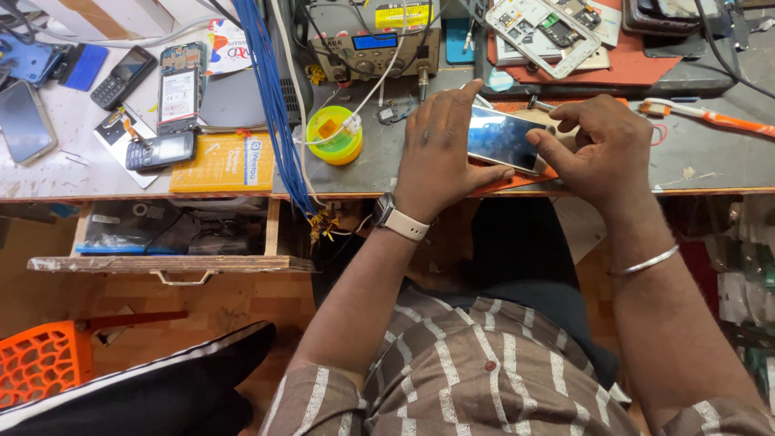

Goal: The person disassembles a smartphone at a repair bench, using a screwdriver to remove screws and separating the back cover, frame, and battery from the device. They handle the internal chassis, set parts aside, then pick up another phone and press its screen while a second person reaches into a drawer below the bench.

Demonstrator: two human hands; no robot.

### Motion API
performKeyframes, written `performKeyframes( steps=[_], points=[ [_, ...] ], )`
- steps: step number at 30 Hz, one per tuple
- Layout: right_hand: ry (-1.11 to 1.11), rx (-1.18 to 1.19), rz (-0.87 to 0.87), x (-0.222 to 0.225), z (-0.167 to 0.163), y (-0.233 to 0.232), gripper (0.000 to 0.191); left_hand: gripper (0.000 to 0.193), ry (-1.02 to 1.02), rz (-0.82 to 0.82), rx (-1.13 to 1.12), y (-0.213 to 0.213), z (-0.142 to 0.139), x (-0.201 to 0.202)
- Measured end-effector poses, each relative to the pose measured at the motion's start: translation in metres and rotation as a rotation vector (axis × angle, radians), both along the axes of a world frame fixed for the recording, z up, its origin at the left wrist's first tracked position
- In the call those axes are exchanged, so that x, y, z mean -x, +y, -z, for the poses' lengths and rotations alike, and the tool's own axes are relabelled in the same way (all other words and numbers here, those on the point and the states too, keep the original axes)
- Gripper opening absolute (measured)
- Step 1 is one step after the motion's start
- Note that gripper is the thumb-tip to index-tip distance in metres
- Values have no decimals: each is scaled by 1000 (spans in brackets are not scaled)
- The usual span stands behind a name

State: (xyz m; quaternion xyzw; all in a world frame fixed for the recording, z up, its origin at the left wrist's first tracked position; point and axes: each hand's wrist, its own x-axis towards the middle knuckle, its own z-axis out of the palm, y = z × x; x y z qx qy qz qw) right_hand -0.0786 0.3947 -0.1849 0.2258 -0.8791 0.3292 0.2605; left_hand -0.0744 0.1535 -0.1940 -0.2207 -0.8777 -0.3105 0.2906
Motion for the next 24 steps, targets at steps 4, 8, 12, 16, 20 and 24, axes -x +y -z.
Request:
performKeyframes(
  steps=[4, 8, 12, 16, 20, 24],
  points=[
    [39, -20, -8, -3, -1, 2, 35, 118, -3, 0, 5, 3, -1, -3],
    [-7, 21, -9, -8, -2, 3, 34, 118, 15, 4, 4, 5, -1, -6],
    [25, 5, -29, -10, -4, 5, 32, 118, 22, 12, 5, 7, -1, -9],
    [46, -22, -17, -12, -5, 6, 32, 118, 34, 9, 5, 8, -1, -11],
    [-7, 6, -13, -14, -6, 4, 34, 118, 26, 3, 12, 7, -1, -11],
    [-13, 14, -17, -14, -4, 3, 35, 118, -23, -1, 19, 7, 0, -10]
  ],
)
